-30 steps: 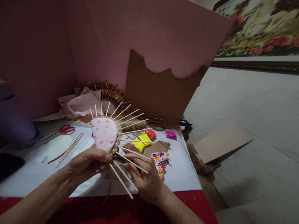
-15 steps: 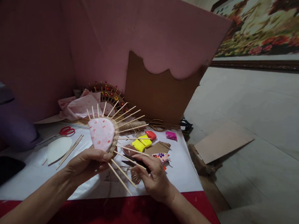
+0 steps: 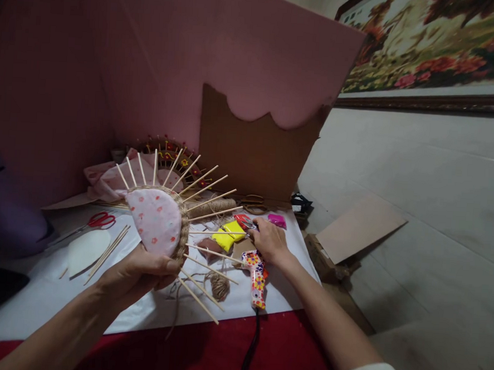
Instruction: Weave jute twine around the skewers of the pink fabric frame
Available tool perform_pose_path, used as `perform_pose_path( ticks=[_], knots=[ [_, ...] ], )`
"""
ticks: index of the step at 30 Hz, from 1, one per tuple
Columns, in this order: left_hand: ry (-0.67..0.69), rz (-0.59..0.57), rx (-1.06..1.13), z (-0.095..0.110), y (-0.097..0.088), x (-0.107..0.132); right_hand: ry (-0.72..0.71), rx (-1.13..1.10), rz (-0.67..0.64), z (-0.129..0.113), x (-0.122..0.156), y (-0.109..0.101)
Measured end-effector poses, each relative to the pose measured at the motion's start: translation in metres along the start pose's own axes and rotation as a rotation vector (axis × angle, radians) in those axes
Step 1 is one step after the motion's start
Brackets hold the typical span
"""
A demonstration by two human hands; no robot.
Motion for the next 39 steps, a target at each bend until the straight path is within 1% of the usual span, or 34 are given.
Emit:
perform_pose_path(
  ticks=[4,7,9,11,12,14,16,20,23,25,29,31,33,39],
  knots=[
    [-0.040,0.044,0.025,-0.002,-0.003,0.001,-0.040,-0.026,0.016,-0.007,-0.008,0.006],
    [-0.047,0.083,0.034,-0.003,-0.009,0.001,-0.059,-0.059,0.028,-0.013,-0.008,0.005],
    [-0.047,0.112,0.049,-0.005,-0.012,0.000,-0.089,-0.094,0.029,-0.022,-0.001,0.000],
    [-0.043,0.149,0.084,-0.006,-0.014,0.000,-0.147,-0.189,-0.007,-0.036,0.014,-0.007],
    [-0.042,0.175,0.103,-0.007,-0.016,0.000,-0.185,-0.263,-0.046,-0.044,0.022,-0.010],
    [-0.049,0.229,0.123,-0.008,-0.018,0.000,-0.257,-0.572,-0.169,-0.060,0.041,-0.019],
    [-0.068,0.267,0.122,-0.009,-0.020,0.000,-0.281,-0.809,-0.290,-0.070,0.057,-0.025],
    [-0.105,0.285,0.126,-0.010,-0.019,0.000,-0.228,-1.099,-0.503,-0.080,0.080,-0.024],
    [-0.117,0.278,0.152,-0.012,-0.019,0.000,-0.222,-1.261,-0.614,-0.088,0.096,-0.020],
    [-0.123,0.281,0.171,-0.013,-0.019,0.000,-0.219,-1.372,-0.615,-0.094,0.106,-0.019],
    [-0.121,0.271,0.175,-0.015,-0.019,-0.001,-0.116,-1.570,-0.521,-0.104,0.114,-0.016],
    [-0.116,0.235,0.177,-0.016,-0.016,-0.001,-0.058,-1.597,-0.476,-0.109,0.114,-0.014],
    [-0.114,0.193,0.189,-0.017,-0.012,-0.001,-0.039,-1.588,-0.438,-0.113,0.113,-0.013],
    [-0.120,0.077,0.226,-0.020,-0.005,0.001,-0.092,-1.628,-0.343,-0.117,0.110,-0.012]
  ],
)
Point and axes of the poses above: each hand's wrist, its own x-axis away from the middle knuckle, its own y-axis out of the palm, z = x × y, the point moved 5 cm from there along -x, towards the middle knuckle, and after that the axes turned 10 degrees about y, right-handed, at the moved point
